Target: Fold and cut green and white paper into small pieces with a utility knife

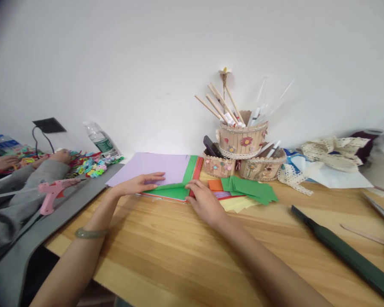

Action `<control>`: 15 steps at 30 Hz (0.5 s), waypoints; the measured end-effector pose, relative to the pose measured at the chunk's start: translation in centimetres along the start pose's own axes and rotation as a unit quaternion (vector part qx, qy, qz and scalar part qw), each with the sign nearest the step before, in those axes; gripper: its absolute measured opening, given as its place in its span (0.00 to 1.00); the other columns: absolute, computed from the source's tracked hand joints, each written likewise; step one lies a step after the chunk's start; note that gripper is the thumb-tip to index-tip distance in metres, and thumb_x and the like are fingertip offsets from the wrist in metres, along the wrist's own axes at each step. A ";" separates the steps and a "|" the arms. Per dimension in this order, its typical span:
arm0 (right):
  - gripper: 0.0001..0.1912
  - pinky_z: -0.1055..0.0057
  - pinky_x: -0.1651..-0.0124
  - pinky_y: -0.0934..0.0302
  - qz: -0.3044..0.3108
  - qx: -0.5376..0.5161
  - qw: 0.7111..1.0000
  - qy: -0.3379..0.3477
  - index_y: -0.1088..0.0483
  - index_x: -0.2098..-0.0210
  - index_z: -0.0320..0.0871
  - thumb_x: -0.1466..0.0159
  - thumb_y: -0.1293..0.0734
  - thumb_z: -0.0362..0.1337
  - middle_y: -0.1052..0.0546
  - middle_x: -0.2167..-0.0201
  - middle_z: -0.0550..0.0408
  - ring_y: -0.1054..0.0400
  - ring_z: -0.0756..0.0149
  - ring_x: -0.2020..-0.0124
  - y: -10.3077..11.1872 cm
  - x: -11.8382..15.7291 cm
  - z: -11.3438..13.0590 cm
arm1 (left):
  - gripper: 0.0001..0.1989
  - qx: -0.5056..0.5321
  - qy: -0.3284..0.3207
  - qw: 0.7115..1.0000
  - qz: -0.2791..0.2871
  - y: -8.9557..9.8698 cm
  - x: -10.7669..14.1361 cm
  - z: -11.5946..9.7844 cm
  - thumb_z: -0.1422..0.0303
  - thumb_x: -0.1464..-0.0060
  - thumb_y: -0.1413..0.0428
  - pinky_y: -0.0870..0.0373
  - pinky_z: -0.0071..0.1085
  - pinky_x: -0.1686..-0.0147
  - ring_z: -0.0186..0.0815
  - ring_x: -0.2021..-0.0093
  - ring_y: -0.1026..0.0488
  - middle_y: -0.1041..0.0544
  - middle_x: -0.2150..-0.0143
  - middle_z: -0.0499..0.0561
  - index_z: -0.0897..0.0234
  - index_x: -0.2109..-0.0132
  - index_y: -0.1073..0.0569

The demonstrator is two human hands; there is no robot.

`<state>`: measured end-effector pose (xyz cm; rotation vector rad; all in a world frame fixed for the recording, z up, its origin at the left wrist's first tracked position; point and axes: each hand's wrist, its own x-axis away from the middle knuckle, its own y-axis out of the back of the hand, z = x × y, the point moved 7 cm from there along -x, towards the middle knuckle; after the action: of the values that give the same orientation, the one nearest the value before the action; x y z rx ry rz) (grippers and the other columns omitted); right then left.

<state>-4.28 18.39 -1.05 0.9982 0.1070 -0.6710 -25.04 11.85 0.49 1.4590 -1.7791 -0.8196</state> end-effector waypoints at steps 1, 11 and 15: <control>0.17 0.56 0.52 0.35 0.005 0.005 1.000 0.003 0.33 0.49 0.43 0.35 0.36 0.43 0.29 0.49 0.49 0.32 0.61 0.53 0.0 -0.1 0.0 | 0.31 -0.004 0.004 1.000 0.002 -0.1 0.0 0.0 0.48 0.43 0.48 0.51 0.41 0.35 0.43 0.32 0.49 0.45 0.31 0.54 0.61 0.39 0.33; 0.17 0.57 0.52 0.35 0.007 0.050 0.999 0.010 0.33 0.49 0.43 0.34 0.37 0.43 0.30 0.49 0.49 0.32 0.62 0.53 -0.4 -1.3 -0.3 | 0.36 -0.048 0.010 0.999 -0.020 -0.6 -0.6 -0.6 0.56 0.55 0.34 0.56 0.44 0.34 0.45 0.31 0.49 0.45 0.31 0.54 0.55 0.39 0.33; 0.17 0.57 0.53 0.35 0.004 0.034 0.999 0.015 0.33 0.49 0.44 0.34 0.37 0.43 0.30 0.49 0.49 0.32 0.62 0.54 0.0 -1.0 -0.9 | 0.32 -0.040 0.001 0.999 -0.017 -0.5 -0.5 -0.3 0.55 0.51 0.37 0.55 0.43 0.35 0.45 0.32 0.49 0.44 0.31 0.52 0.55 0.40 0.32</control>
<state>-4.92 19.58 -1.15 1.0738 0.1064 -0.6569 -24.49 12.27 0.19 1.4413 -1.7034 -0.8963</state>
